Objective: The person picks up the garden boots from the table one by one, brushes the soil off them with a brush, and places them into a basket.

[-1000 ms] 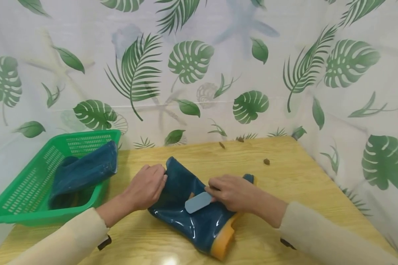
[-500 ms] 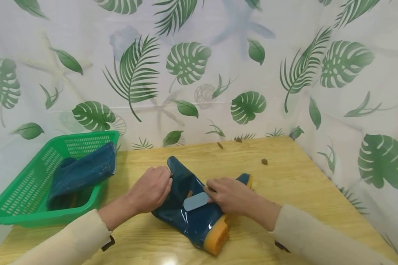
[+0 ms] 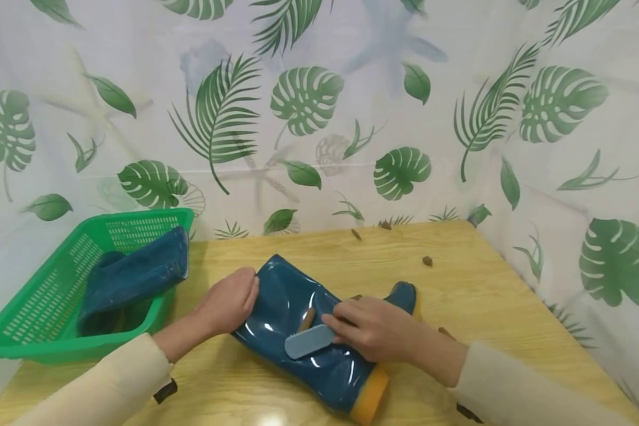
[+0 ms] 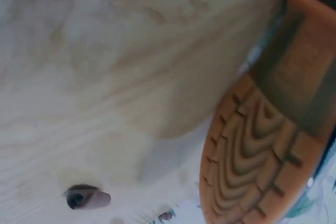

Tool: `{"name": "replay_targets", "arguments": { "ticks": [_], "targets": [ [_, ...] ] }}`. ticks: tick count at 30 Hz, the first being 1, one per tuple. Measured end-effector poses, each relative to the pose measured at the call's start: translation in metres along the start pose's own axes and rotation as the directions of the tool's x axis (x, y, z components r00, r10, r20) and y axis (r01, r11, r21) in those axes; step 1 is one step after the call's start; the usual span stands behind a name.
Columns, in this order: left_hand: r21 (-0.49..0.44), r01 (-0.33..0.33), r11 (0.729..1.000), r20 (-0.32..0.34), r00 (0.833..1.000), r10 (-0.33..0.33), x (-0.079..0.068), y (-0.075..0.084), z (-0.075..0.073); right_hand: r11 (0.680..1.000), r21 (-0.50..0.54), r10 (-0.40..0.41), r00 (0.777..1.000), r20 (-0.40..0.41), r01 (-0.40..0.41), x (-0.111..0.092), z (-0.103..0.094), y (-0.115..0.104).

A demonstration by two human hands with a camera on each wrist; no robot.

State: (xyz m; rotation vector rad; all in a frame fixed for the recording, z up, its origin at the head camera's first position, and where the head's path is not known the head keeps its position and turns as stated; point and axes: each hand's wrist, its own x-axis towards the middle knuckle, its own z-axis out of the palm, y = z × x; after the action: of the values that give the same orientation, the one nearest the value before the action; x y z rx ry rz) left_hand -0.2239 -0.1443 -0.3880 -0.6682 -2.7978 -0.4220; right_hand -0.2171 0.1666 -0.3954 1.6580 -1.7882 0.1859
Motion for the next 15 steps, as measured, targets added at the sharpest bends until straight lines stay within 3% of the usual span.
{"name": "replay_targets", "arguments": {
  "ticks": [2, 4, 7, 10, 12, 15],
  "targets": [
    [-0.014, 0.017, 1.000, 0.011, 1.000, -0.016, 0.000, 0.000, 0.000, 0.999, -0.033, -0.007, 1.000, 0.028, 0.008, 0.000, 0.001, -0.002],
    [-0.013, 0.019, 1.000, 0.019, 1.000, -0.019, 0.000, -0.001, 0.001, 0.994, -0.109, 0.027, 1.000, 0.007, -0.026, 0.000, 0.001, 0.001],
    [-0.001, 0.021, 1.000, 0.026, 0.999, -0.021, 0.000, -0.002, 0.002, 0.957, -0.241, 0.150, 0.987, -0.061, -0.161, 0.000, -0.004, 0.012],
    [0.020, 0.032, 0.999, 0.031, 0.999, -0.032, 0.000, -0.003, 0.003, 0.918, -0.289, 0.249, 0.961, -0.118, -0.273, 0.001, -0.010, 0.021],
    [0.028, 0.039, 0.999, 0.030, 0.999, -0.039, 0.000, -0.003, 0.003, 0.932, -0.256, 0.232, 0.965, -0.122, -0.257, 0.001, -0.011, 0.023],
    [0.030, 0.046, 0.998, 0.036, 0.998, -0.048, 0.000, -0.003, 0.003, 0.983, -0.148, 0.096, 0.993, -0.075, -0.107, 0.001, -0.010, 0.021]
  ]
}}
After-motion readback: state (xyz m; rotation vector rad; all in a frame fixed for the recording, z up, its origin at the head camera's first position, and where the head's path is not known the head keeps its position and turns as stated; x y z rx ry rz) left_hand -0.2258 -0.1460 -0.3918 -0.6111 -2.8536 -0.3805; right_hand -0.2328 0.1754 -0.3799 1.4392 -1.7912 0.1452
